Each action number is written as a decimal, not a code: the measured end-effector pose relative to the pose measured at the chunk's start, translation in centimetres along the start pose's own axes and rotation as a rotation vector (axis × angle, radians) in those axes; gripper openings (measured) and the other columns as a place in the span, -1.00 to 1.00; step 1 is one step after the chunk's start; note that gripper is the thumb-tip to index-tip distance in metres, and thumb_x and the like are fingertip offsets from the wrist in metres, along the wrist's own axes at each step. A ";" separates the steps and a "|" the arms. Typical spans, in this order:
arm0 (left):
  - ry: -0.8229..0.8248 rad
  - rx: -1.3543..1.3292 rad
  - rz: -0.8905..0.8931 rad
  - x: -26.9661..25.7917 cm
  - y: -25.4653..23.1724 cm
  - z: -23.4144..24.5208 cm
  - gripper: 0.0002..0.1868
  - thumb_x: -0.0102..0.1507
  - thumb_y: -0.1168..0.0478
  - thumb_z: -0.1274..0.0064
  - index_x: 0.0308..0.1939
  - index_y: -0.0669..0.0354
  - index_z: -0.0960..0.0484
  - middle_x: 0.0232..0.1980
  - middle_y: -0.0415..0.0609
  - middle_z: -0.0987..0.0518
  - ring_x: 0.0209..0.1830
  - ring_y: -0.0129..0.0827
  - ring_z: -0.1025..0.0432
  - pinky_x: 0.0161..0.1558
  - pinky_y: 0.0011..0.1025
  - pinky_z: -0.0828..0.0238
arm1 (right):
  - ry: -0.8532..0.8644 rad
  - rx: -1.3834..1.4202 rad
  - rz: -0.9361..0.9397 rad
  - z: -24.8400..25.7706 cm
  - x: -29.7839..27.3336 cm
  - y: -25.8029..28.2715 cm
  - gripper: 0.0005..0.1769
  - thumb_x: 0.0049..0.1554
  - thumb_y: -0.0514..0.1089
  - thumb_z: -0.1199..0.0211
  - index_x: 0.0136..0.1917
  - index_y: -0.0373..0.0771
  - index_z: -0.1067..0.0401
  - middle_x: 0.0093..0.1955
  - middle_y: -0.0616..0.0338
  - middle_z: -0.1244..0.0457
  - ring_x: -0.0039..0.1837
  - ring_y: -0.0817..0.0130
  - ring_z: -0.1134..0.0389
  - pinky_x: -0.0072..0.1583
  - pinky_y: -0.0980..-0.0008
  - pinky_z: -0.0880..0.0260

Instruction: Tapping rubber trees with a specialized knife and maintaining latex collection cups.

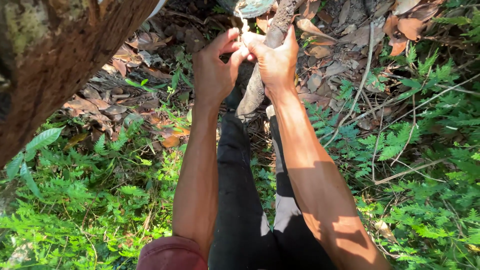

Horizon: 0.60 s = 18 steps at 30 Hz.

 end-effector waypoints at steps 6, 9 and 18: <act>-0.160 0.061 -0.004 -1.4 2.7 1.7 -0.83 0.26 0.28 -0.29 -0.08 0.22 -0.78 -0.19 0.06 -0.76 -0.26 -0.33 -0.65 -0.17 -0.37 -0.53 | -0.138 -0.147 0.013 0.9 1.7 1.0 -0.45 0.09 -0.48 -0.24 0.29 -0.39 -0.12 -0.22 0.00 -0.38 -0.32 0.35 -0.42 -0.29 0.45 -0.42; -0.259 0.056 0.126 -2.5 6.0 3.3 -0.82 0.25 0.29 -0.22 -0.09 0.20 -0.79 -0.23 0.03 -0.76 -0.35 -0.36 -0.61 -0.26 -0.37 -0.49 | -0.128 -0.081 0.040 1.0 2.7 1.6 -0.53 0.17 -0.49 -0.23 0.30 -0.53 -0.17 -0.20 -0.08 -0.36 -0.28 0.30 -0.41 -0.24 0.38 -0.44; -0.450 0.463 0.112 -6.6 19.2 8.1 -0.84 0.21 0.31 -0.22 -0.18 0.33 -0.78 -0.30 0.13 -0.73 -0.37 -0.24 -0.64 -0.30 -0.34 -0.57 | -0.130 0.013 0.133 4.0 7.4 1.9 -0.58 0.08 -0.61 -0.24 0.18 -0.65 -0.20 -0.24 -0.10 -0.30 -0.29 0.24 -0.33 -0.25 0.33 -0.31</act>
Point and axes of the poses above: each hand's wrist, its own x-axis towards the middle knuckle, its own z-axis out of the back of the hand, y = z × x, the point moved 10 cm from there along x, towards the middle knuckle
